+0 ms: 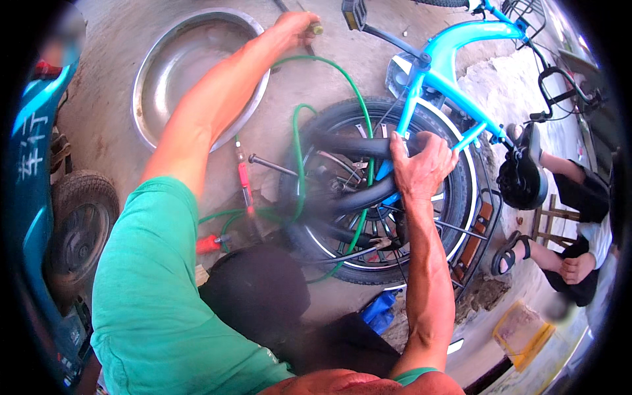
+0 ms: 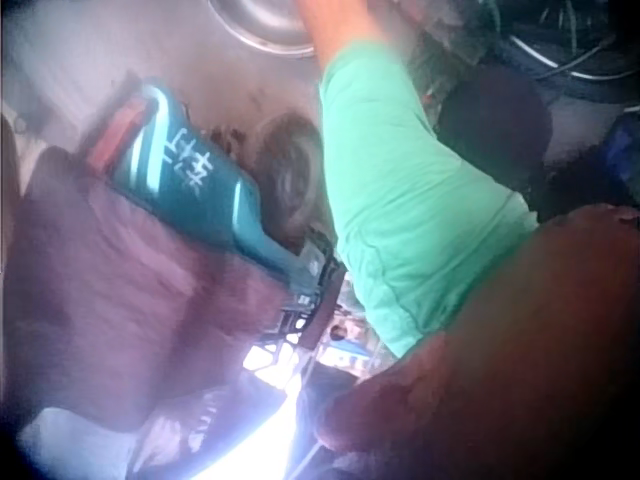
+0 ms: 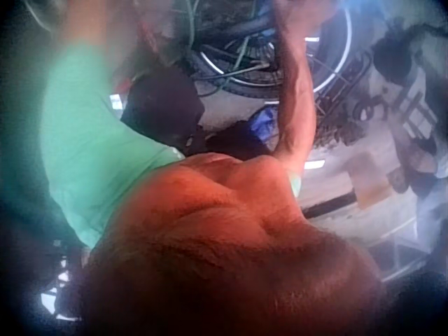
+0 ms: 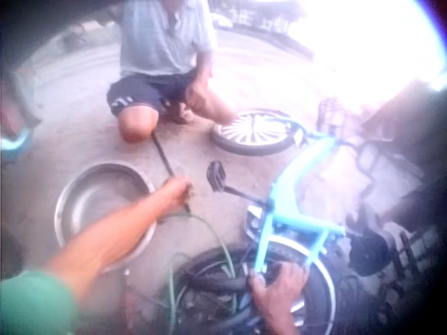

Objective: The person prepares a tire patch by peeling a backing and applies it to a bicycle inner tube, then uses a screwdriver to help re-seat the tire bead onto the rim before beginning to inflate the tire.

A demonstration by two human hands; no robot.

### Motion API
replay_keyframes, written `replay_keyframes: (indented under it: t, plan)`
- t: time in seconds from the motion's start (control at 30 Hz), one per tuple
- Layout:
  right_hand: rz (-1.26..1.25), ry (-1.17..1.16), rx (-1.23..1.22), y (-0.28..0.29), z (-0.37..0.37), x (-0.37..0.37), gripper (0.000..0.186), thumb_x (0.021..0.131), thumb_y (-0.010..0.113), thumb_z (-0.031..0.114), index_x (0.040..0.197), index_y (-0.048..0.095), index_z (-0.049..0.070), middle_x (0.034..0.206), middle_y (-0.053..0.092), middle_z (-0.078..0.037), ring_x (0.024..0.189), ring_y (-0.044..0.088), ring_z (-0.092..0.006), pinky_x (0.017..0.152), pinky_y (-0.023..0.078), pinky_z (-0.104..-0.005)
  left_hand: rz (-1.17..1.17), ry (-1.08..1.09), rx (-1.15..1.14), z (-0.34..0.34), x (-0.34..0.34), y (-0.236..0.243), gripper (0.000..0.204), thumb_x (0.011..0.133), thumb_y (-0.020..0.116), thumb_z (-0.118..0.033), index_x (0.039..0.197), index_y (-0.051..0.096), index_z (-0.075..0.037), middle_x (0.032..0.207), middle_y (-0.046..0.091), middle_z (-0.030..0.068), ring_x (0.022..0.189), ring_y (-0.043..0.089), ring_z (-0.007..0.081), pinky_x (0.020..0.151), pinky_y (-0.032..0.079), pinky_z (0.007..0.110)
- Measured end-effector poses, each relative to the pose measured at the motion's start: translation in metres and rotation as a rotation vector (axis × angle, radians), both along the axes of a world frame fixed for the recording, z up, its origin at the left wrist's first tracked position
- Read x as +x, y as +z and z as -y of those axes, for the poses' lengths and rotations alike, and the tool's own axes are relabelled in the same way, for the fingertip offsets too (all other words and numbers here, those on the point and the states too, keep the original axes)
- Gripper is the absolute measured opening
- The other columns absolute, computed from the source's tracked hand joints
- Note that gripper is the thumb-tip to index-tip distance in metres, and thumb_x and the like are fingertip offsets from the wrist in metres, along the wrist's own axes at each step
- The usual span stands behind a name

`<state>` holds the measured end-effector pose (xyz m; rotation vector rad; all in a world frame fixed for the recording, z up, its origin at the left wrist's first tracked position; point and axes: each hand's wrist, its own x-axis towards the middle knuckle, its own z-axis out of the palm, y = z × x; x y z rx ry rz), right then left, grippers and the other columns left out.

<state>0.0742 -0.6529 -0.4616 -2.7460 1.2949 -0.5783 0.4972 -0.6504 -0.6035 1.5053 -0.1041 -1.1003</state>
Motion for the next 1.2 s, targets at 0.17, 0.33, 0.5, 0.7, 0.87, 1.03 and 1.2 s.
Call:
replay_keyframes:
  t: [0.17, 0.33, 0.5, 0.7, 0.87, 1.03, 1.2]
  plan:
    - [-0.021, 0.002, -0.034, 0.006, -0.002, -0.009, 0.047, 0.076, 0.083, 0.052, 0.082, 0.064, 0.009, 0.085, 0.063, -0.007, 0.091, 0.061, -0.0289, 0.102, 0.038, -0.0469, -0.169, -0.014, -0.286, -0.048, -0.073, 0.071, 0.026, 0.094, 0.071, -0.025, 0.116, 0.067, -0.011, 0.106, 0.069, 0.0012, 0.1, 0.066, 0.0173, 0.083, 0.053, 0.037]
    - [-0.093, 0.017, 0.041, 0.012, -0.004, -0.012, 0.047, 0.079, 0.079, 0.054, 0.078, 0.065, 0.009, 0.082, 0.067, -0.009, 0.089, 0.062, -0.0295, 0.1, 0.038, -0.0472, -0.119, -0.293, -0.639, -0.107, -0.133, 0.143, 0.033, 0.093, 0.072, -0.02, 0.124, 0.062, -0.011, 0.113, 0.067, 0.0012, 0.102, 0.065, 0.0151, 0.085, 0.054, 0.037]
    - [-0.13, 0.054, 0.14, 0.017, -0.008, -0.013, 0.048, 0.08, 0.076, 0.055, 0.084, 0.068, 0.008, 0.089, 0.072, -0.011, 0.098, 0.065, -0.0306, 0.111, 0.033, -0.0493, 0.332, -0.619, -0.516, -0.125, -0.193, 0.185, 0.036, 0.086, 0.075, -0.017, 0.117, 0.06, -0.006, 0.098, 0.065, 0.003, 0.092, 0.063, 0.0116, 0.075, 0.052, 0.03]
    - [-0.06, 0.126, 0.152, 0.015, -0.008, -0.026, 0.046, 0.079, 0.077, 0.05, 0.092, 0.069, 0.007, 0.097, 0.072, -0.014, 0.104, 0.065, -0.0312, 0.117, 0.028, -0.0516, 0.578, -0.886, -0.213, -0.114, -0.242, 0.189, 0.039, 0.082, 0.078, -0.032, 0.105, 0.066, -0.002, 0.094, 0.067, 0.0078, 0.09, 0.063, 0.0153, 0.081, 0.051, 0.033]
    - [-0.017, 0.101, 0.17, 0.014, -0.01, -0.017, 0.044, 0.075, 0.08, 0.048, 0.091, 0.069, 0.008, 0.092, 0.07, -0.011, 0.102, 0.065, -0.03, 0.116, 0.03, -0.0509, 0.421, -0.976, -0.063, -0.085, -0.238, 0.149, 0.037, 0.082, 0.078, -0.034, 0.102, 0.067, -0.004, 0.092, 0.065, 0.0061, 0.087, 0.059, 0.0147, 0.077, 0.047, 0.033]
    - [0.003, 0.073, 0.09, 0.009, -0.006, -0.017, 0.047, 0.073, 0.083, 0.05, 0.09, 0.069, 0.009, 0.093, 0.069, -0.011, 0.103, 0.064, -0.0293, 0.114, 0.032, -0.0487, 0.325, -0.931, -0.187, -0.076, -0.24, 0.133, 0.034, 0.079, 0.08, -0.027, 0.101, 0.066, -0.004, 0.091, 0.064, 0.0042, 0.087, 0.057, 0.0134, 0.075, 0.046, 0.034]
    - [0.014, -0.066, -0.109, 0.005, -0.003, -0.02, 0.049, 0.073, 0.082, 0.056, 0.091, 0.073, 0.011, 0.101, 0.069, -0.011, 0.112, 0.06, -0.0308, 0.11, 0.034, -0.0512, 0.241, -0.899, -0.317, -0.048, -0.233, 0.13, 0.032, 0.081, 0.08, -0.025, 0.1, 0.065, -0.003, 0.09, 0.064, 0.0032, 0.084, 0.057, 0.0129, 0.075, 0.046, 0.033]
